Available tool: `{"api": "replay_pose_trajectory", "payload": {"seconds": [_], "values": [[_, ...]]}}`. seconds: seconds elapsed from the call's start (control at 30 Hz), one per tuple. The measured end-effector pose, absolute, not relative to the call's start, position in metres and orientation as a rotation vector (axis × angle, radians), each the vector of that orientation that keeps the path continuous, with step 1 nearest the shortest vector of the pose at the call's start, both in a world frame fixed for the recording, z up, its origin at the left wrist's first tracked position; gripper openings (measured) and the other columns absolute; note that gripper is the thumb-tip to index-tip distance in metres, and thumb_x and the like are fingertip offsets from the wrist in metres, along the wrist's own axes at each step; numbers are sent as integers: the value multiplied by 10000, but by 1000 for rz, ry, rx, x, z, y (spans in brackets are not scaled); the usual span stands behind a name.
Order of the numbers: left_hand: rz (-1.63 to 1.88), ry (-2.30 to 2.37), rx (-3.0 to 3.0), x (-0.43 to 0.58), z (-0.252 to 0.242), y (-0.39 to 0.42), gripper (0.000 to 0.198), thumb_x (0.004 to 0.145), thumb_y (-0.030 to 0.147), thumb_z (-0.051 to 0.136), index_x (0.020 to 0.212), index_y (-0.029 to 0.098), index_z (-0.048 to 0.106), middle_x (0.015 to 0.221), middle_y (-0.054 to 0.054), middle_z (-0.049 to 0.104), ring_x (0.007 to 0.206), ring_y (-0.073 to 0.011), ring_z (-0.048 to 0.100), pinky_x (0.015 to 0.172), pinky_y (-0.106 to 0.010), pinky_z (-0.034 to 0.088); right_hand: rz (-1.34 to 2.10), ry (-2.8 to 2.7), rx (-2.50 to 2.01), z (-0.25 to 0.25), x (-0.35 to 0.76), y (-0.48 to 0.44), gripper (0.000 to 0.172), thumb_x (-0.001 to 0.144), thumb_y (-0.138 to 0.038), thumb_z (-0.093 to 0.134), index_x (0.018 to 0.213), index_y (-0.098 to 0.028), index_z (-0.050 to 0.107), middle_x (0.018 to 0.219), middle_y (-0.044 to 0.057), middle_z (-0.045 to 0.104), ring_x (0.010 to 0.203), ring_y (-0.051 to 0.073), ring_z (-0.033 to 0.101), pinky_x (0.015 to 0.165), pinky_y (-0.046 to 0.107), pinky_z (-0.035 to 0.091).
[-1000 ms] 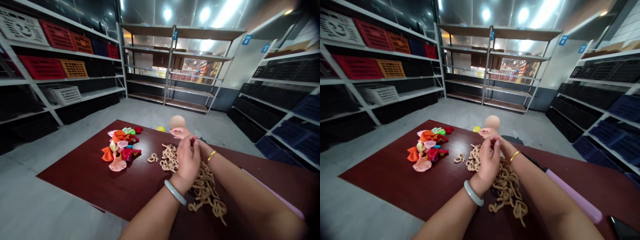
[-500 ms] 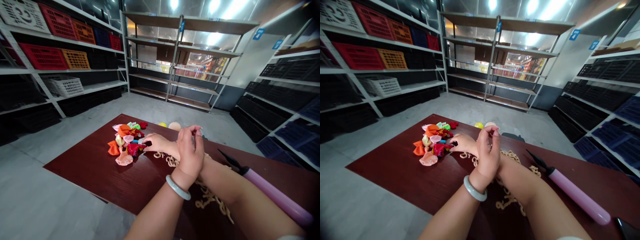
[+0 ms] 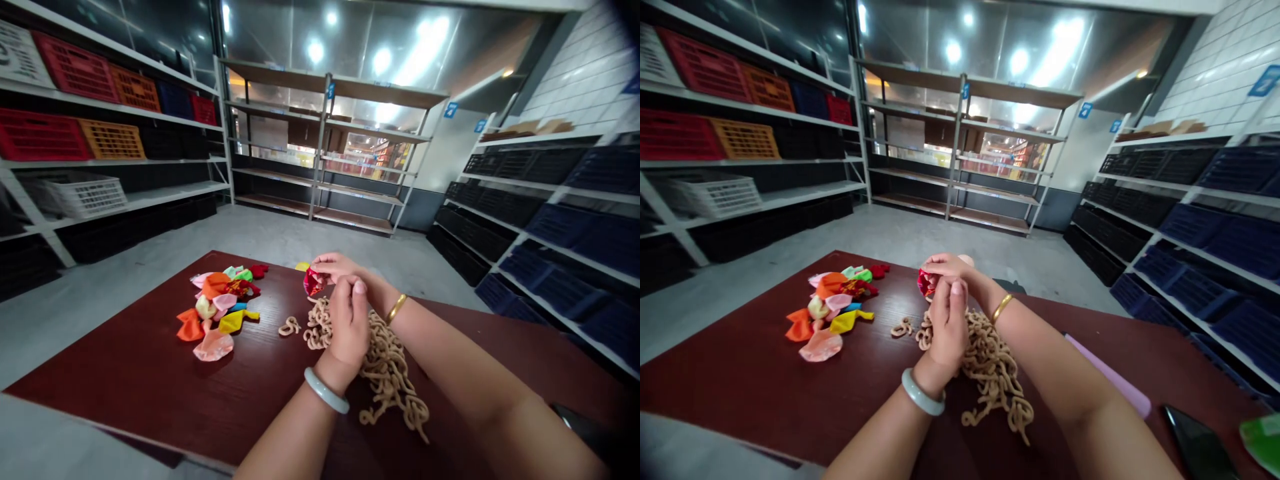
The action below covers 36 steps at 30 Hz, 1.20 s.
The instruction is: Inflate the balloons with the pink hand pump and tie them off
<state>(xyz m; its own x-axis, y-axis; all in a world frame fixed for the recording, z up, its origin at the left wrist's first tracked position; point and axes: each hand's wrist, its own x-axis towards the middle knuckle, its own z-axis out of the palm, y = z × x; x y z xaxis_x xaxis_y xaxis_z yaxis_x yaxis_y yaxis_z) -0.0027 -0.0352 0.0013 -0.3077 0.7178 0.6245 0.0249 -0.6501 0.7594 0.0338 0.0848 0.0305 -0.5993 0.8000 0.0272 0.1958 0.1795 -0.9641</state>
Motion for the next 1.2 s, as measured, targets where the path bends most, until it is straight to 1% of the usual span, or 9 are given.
{"api": "replay_pose_trajectory", "payload": {"seconds": [0.13, 0.3, 0.43, 0.53, 0.67, 0.8, 0.87, 1.1, 1.2], "values": [[1766, 853, 1214, 10, -9, -25, 504, 965, 516, 320, 647, 175, 511, 615, -16, 494, 577, -128, 447, 570, -258, 369, 1380, -1902, -890, 45, 65, 87, 247, 765, -405, 675, 813, -168, 626, 626, -24, 561, 574, 102, 497, 559, 234, 422], [1512, 565, 608, 18, -16, -7, 608, 912, 640, 319, 887, 120, 632, 752, -97, 657, 656, -175, 626, 647, -301, 496, 676, -2187, -1083, 54, 103, 57, 118, 820, -292, 618, 830, -185, 666, 711, -9, 622, 623, 113, 523, 617, 249, 394], [1408, 424, 383, 20, -18, -4, 415, 948, 483, 435, 954, 123, 641, 841, -99, 696, 735, -163, 669, 730, -294, 533, -3, -2280, -1154, 46, 123, 26, 39, 830, -213, 637, 844, -204, 671, 859, 28, 650, 815, 160, 560, 743, 288, 394], [1316, 349, 320, 24, -22, -6, 174, 917, 276, 563, 908, 126, 650, 837, -70, 700, 729, -134, 669, 711, -248, 540, -223, -2279, -1172, 31, 134, 6, 38, 848, -207, 634, 862, -212, 669, 909, 44, 652, 921, 197, 549, 841, 336, 391], [1292, 329, 322, 29, -28, -9, 67, 852, 138, 630, 907, 115, 661, 866, -67, 705, 709, -121, 670, 659, -217, 549, -236, -2229, -1147, 13, 151, -15, 176, 859, -238, 636, 1033, -238, 664, 1072, 45, 657, 1039, 213, 539, 955, 380, 375], [1407, 401, 349, 21, -25, -7, 76, 839, 125, 636, 907, 111, 666, 957, -123, 712, 859, -201, 700, 785, -320, 579, -224, -2159, -1283, -8, 199, -38, 351, 868, -351, 622, 1207, -264, 606, 1276, 58, 583, 1182, 234, 496, 1059, 421, 322], [1460, 440, 346, 14, -21, -4, 66, 850, 132, 625, 897, 106, 665, 939, -130, 712, 857, -208, 702, 790, -335, 582, -222, -2057, -1546, -23, 236, -51, 408, 866, -367, 607, 1254, -245, 582, 1302, 82, 563, 1197, 248, 495, 1043, 423, 348], [1587, 431, 268, -11, -7, 11, 129, 910, 140, 537, 894, 104, 660, 694, -28, 636, 543, -85, 592, 519, -190, 524, -43, -1957, -2213, -74, 333, -84, 746, 769, -464, 656, 1433, -223, 414, 1345, 136, 537, 1214, 328, 501, 945, 454, 415], [1597, 383, 240, -20, -5, 16, 176, 936, 145, 488, 920, 107, 660, 669, -21, 612, 534, -77, 570, 509, -179, 506, -40, -1966, -2290, -73, 336, -81, 672, 784, -400, 635, 1397, -196, 453, 1278, 145, 584, 1158, 319, 548, 896, 421, 434]]}}
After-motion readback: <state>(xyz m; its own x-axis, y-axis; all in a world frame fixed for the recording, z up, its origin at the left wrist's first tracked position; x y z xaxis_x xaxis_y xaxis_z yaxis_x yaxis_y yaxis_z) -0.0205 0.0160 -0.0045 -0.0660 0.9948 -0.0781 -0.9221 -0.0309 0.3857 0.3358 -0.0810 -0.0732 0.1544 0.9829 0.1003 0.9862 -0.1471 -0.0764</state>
